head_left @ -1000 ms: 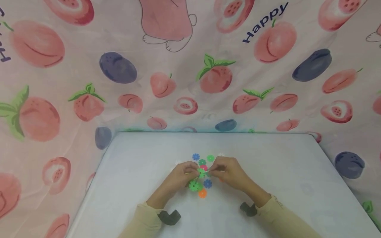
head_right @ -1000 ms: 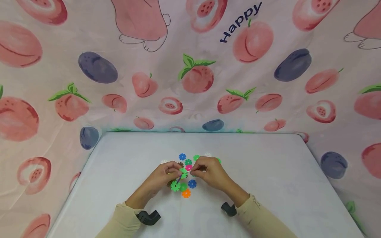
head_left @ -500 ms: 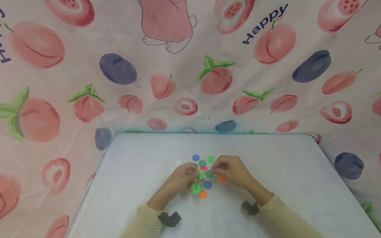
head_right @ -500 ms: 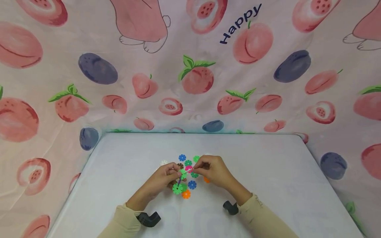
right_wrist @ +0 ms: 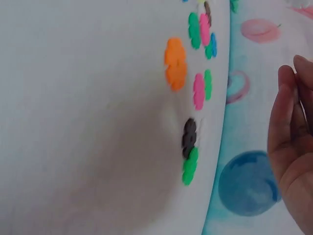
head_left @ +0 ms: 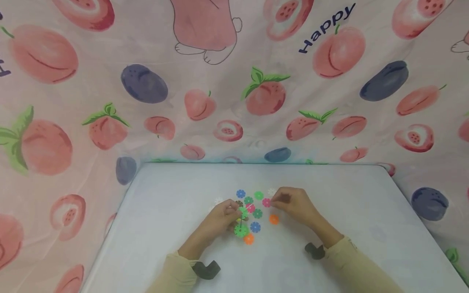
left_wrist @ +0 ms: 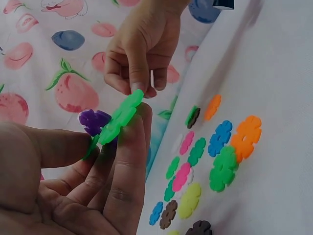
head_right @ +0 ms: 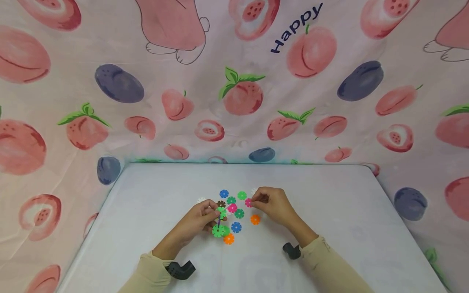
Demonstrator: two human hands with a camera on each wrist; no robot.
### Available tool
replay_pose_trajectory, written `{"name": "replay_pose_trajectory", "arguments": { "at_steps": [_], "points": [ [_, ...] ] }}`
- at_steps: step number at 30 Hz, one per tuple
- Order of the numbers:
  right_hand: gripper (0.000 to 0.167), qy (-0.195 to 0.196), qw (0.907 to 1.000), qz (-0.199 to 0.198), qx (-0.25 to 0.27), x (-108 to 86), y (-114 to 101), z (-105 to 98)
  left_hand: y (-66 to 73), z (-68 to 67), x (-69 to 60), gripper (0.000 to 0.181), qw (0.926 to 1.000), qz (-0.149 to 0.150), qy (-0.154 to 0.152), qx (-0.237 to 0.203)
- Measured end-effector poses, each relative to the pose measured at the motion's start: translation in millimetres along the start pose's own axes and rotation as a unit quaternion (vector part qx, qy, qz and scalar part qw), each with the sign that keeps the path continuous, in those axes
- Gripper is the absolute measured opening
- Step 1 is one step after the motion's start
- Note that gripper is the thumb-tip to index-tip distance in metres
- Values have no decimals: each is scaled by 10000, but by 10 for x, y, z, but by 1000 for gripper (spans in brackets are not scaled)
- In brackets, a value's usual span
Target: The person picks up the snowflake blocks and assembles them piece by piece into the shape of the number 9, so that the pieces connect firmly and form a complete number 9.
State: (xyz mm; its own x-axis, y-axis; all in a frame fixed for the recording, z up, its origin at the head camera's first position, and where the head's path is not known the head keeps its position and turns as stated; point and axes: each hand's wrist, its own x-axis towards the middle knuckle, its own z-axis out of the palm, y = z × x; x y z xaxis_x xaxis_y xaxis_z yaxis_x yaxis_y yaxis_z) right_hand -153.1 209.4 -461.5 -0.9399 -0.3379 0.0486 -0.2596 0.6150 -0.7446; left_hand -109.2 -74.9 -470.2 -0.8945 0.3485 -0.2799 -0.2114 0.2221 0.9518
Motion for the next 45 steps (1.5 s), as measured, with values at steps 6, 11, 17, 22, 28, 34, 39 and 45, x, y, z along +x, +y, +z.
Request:
{"name": "replay_pose_trajectory", "arguments": {
  "at_steps": [6,11,17,22,28,34,39,45],
  "points": [
    [12,-380,9981,454,-160,26,97,11,-20,-21,-18,32,9999,-47,0,120],
    [10,-715,9933,855,-300,38,207,51,-32,-30,-11,31,9998,-38,-32,199],
    [9,-1183,9884,867,-396,46,282,65,-16,-39,-14,33,9997,32,-61,230],
    [10,-1424,9858,720,-518,34,304,88,-17,-45,-17,35,9997,47,-46,235],
    [18,-1453,9823,839,-836,41,320,137,-17,-44,-27,33,9996,47,-99,246],
    [19,-1385,9812,1081,-803,53,271,149,-14,-42,-25,34,9996,100,-89,268],
    [20,-1435,9787,1212,-833,48,275,161,-38,-35,-11,33,9995,54,-109,302],
    [23,-1517,9761,1271,-899,51,307,149,-57,-41,19,30,9993,55,-99,343]
  ]
}}
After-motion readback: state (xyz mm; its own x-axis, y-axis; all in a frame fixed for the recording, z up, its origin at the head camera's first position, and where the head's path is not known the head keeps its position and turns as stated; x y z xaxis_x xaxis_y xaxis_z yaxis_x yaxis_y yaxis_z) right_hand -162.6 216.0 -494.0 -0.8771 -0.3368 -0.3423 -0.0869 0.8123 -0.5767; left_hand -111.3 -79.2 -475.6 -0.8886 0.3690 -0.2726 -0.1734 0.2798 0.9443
